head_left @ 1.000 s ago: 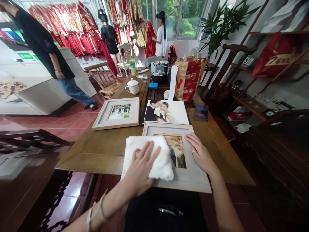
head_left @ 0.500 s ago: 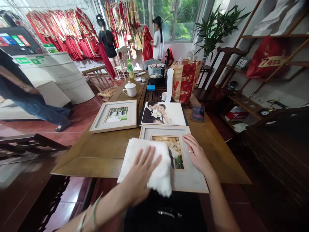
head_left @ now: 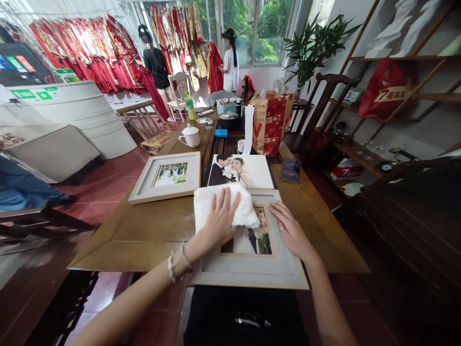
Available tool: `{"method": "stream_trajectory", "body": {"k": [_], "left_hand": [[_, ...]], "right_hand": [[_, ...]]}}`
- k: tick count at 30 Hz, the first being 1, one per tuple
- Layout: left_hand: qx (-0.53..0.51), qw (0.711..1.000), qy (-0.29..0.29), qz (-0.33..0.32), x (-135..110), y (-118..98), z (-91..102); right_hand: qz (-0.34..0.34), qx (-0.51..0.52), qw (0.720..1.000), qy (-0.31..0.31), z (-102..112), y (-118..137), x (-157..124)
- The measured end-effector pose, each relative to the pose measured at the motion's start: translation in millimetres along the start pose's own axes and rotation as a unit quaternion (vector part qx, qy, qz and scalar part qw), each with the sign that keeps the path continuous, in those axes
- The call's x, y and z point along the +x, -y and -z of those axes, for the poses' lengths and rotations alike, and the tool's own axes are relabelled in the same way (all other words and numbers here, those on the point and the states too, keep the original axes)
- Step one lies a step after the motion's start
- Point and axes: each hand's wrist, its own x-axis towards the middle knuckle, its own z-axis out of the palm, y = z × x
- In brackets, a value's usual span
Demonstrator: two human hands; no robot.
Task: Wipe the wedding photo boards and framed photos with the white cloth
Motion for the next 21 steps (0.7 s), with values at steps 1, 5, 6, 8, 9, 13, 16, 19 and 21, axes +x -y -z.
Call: {"method": "stream_trajectory", "body": {"k": [1,5,6,8,9,13,16,19,21], "left_hand": [[0.005,1.0,-0.007,-0.001,12.3,3.6,1.4],[0.006,0.999,0.023,-0.039,13.2,-3.6,2.0],[0.005,0.997,0.048,-0.062,1.5,-10.0,1.8],[0.001,0.987,0.111,-0.113,-30.7,-24.3,2.4],[-0.002,0.984,0.127,-0.121,-48.7,-31.0,3.3],[-0.017,0.969,0.223,-0.108,-106.6,-47.3,6.2],[-0.037,0.974,0.194,-0.113,-118.7,-51.9,-1.9],[-0.023,0.993,0.08,-0.086,-100.8,-55.3,-15.9],[0.014,0.998,0.043,-0.049,-74.7,-56.0,-21.6]], "right_hand": [[-0.001,0.001,1.0,-0.004,-0.5,0.1,0.0],[0.004,0.004,1.0,-0.016,-2.1,0.3,-0.4],[0.005,0.002,1.0,-0.016,-2.2,0.6,-0.6],[0.003,-0.001,1.0,-0.014,-2.0,1.8,-0.7],[0.0,-0.003,1.0,-0.013,-1.7,2.7,-0.7],[-0.004,0.0,1.0,-0.005,0.2,5.0,-0.6],[0.0,0.003,1.0,-0.001,1.3,3.0,-0.9],[0.008,0.004,1.0,-0.006,1.2,-1.1,-1.5],[0.016,0.001,1.0,-0.01,0.6,-3.6,-1.9]]}}
